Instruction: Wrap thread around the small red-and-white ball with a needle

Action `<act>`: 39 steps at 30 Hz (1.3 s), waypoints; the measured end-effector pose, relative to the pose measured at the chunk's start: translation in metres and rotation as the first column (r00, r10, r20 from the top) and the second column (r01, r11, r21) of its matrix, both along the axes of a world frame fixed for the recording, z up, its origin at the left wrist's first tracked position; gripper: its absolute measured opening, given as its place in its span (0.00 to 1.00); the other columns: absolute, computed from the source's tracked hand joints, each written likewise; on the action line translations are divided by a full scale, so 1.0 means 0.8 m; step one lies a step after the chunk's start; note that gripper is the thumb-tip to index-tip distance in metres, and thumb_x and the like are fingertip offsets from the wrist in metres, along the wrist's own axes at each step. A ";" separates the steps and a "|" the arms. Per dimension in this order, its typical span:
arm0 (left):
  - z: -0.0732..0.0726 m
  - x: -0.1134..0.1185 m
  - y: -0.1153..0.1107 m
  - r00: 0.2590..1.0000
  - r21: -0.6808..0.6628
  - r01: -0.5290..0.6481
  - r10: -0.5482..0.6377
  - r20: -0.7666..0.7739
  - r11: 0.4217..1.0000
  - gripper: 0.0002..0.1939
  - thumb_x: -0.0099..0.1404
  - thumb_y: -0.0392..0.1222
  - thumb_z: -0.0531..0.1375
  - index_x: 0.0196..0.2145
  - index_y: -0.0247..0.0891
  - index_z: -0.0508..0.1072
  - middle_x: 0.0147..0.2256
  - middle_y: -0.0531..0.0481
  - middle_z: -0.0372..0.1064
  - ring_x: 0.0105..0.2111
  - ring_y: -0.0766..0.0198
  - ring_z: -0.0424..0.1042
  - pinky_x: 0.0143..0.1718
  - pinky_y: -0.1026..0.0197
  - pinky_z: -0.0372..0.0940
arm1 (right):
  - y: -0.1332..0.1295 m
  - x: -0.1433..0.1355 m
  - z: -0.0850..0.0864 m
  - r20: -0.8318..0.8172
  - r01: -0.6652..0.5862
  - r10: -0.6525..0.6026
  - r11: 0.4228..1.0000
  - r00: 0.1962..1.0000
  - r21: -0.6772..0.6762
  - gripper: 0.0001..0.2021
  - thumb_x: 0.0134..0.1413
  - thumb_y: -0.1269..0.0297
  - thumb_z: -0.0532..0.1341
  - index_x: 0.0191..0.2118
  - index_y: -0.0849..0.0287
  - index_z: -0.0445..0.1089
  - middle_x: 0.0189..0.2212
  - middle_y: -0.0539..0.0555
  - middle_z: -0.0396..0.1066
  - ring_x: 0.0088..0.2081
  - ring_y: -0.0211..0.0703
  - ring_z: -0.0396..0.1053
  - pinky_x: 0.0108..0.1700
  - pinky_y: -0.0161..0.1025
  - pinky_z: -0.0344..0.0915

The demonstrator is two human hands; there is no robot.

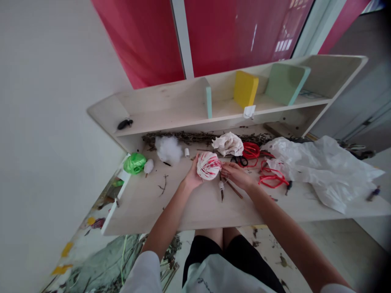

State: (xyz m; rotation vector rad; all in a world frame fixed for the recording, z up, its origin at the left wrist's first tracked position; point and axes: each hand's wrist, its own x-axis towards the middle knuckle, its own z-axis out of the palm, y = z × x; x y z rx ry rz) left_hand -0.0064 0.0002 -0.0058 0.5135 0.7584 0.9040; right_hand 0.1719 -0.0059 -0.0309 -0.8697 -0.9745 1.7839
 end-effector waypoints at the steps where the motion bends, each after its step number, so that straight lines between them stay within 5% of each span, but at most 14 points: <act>1: -0.003 0.001 -0.001 0.999 0.052 -0.017 0.019 -0.026 0.998 0.26 0.63 0.62 0.51 0.39 0.37 0.75 0.31 0.49 0.76 0.33 0.59 0.75 0.37 0.56 0.70 | -0.001 0.000 0.001 -0.006 0.001 -0.001 1.000 1.000 -0.010 0.16 0.35 0.52 0.71 0.24 0.58 0.70 0.18 0.46 0.62 0.21 0.32 0.57 0.28 0.33 0.57; 5: -0.008 -0.003 -0.006 0.971 0.224 0.110 -0.057 -0.233 0.968 0.22 0.50 0.58 0.66 0.34 0.37 0.74 0.31 0.50 0.75 0.33 0.61 0.73 0.34 0.62 0.67 | -0.001 0.000 0.001 0.020 0.000 0.002 0.997 1.000 -0.072 0.17 0.33 0.52 0.72 0.23 0.59 0.71 0.20 0.49 0.69 0.24 0.36 0.64 0.30 0.35 0.60; 10: -0.001 -0.005 -0.013 0.811 0.342 0.359 -0.109 -0.575 0.869 0.26 0.42 0.52 0.71 0.35 0.35 0.71 0.28 0.54 0.69 0.28 0.67 0.68 0.28 0.67 0.61 | 0.005 0.007 0.000 0.077 0.097 -0.091 0.992 0.993 -0.082 0.18 0.32 0.50 0.72 0.23 0.60 0.70 0.18 0.47 0.65 0.21 0.32 0.58 0.25 0.33 0.55; 16: -0.008 0.008 -0.017 0.723 0.569 0.335 0.182 -0.666 0.751 0.38 0.41 0.51 0.72 0.48 0.40 0.64 0.42 0.47 0.69 0.39 0.61 0.71 0.40 0.60 0.66 | 0.004 0.015 0.015 0.074 0.247 -0.245 0.969 0.967 -0.011 0.17 0.32 0.51 0.72 0.23 0.59 0.70 0.16 0.43 0.57 0.19 0.29 0.50 0.23 0.32 0.50; 22: -0.028 0.002 -0.004 0.336 0.755 0.508 0.712 -0.617 0.415 0.36 0.46 0.50 0.71 0.52 0.41 0.67 0.49 0.42 0.65 0.51 0.51 0.65 0.55 0.48 0.59 | -0.001 0.016 0.025 0.068 0.226 -0.232 0.971 0.970 0.082 0.17 0.35 0.50 0.70 0.23 0.57 0.68 0.14 0.42 0.48 0.18 0.29 0.43 0.21 0.33 0.43; 25: -0.037 0.000 0.003 0.292 0.800 0.495 0.802 -0.521 0.340 0.34 0.50 0.50 0.68 0.54 0.42 0.65 0.50 0.41 0.63 0.51 0.53 0.65 0.54 0.51 0.60 | -0.002 0.015 0.022 0.084 0.196 -0.209 0.970 0.974 0.141 0.18 0.37 0.50 0.69 0.21 0.58 0.65 0.15 0.43 0.49 0.18 0.29 0.43 0.22 0.34 0.42; 32: -0.046 -0.002 0.007 0.302 0.862 0.380 0.835 -0.460 0.337 0.35 0.52 0.55 0.66 0.53 0.40 0.63 0.49 0.40 0.63 0.51 0.54 0.64 0.53 0.51 0.61 | 0.000 0.008 0.005 0.233 0.040 -0.114 0.953 0.966 0.300 0.19 0.45 0.47 0.64 0.22 0.58 0.66 0.14 0.44 0.52 0.19 0.31 0.47 0.23 0.36 0.43; 39: -0.043 -0.003 0.007 0.317 0.890 0.319 0.848 -0.425 0.327 0.36 0.51 0.56 0.66 0.53 0.41 0.62 0.49 0.41 0.63 0.50 0.54 0.65 0.51 0.51 0.62 | 0.003 0.008 0.000 0.250 0.059 -0.139 0.952 0.958 0.300 0.19 0.45 0.46 0.63 0.24 0.59 0.68 0.15 0.44 0.52 0.19 0.32 0.47 0.24 0.36 0.44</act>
